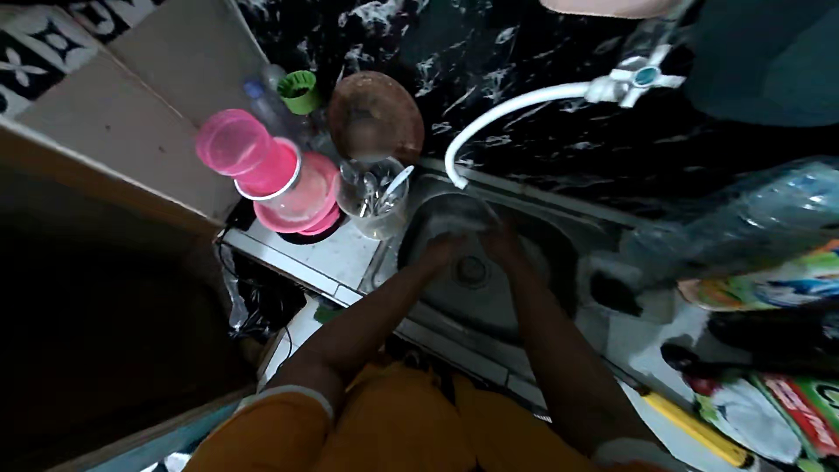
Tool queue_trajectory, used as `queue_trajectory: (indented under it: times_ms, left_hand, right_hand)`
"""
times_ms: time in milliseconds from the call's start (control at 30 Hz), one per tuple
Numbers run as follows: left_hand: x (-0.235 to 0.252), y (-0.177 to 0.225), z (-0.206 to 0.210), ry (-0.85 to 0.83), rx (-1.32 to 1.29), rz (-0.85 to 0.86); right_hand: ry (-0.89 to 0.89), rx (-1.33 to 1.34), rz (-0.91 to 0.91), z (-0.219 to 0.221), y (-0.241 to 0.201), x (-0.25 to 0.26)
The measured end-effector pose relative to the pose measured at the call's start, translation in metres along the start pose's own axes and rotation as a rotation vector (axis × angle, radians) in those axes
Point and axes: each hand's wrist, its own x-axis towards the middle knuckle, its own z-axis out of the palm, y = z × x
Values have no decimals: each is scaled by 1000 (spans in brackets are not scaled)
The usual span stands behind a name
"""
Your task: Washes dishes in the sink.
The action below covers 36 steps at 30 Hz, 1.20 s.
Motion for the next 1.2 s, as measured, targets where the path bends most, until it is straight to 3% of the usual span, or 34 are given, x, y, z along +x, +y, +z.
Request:
queue_trajectory:
  times_ms: [67, 133, 267, 367, 433, 500, 600, 700, 833, 900, 1067, 1200]
  left_hand:
    - [-10, -31, -23, 54, -3, 28]
    - [-32, -55, -48, 196, -121, -49]
    - [-68, -110, -103, 565, -404, -237]
    - [-65, -146, -157, 872, -661, -302]
    - [-53, -162, -194, 971, -822, -232]
    - [-40, -175, -223, 923, -954, -123]
    - [-21, -197, -249, 782, -985, -29]
    - [-17, -210, -258, 760, -964, -48]
    - [-21, -210, -255, 802, -995, -68]
    - [-25, -211, -253, 814, -973, -80]
    - [-45, -199, -227, 755, -925, -113]
    - [-67, -191, -184, 647, -900, -162]
  right_hand:
    - [-38, -33, -27, 4, -26, -14]
    - [75, -3, -146, 11, -64, -29]
    - [330, -185, -643, 46, -126, -25]
    - [307, -275, -887, 72, -144, 4]
    - [220, -325, -847, 70, -150, 4]
    - [126, -352, -783, 63, -144, -13]
    - [51, -372, -596, 52, -109, -51]
    - [72, -325, -419, 46, -60, -95]
    - [224, -325, -334, 48, 6, -116]
    - [210, -376, -237, 46, 27, -117]
    - [244, -378, -50, 39, 67, -120]
    - [305, -355, -34, 28, 83, -124]
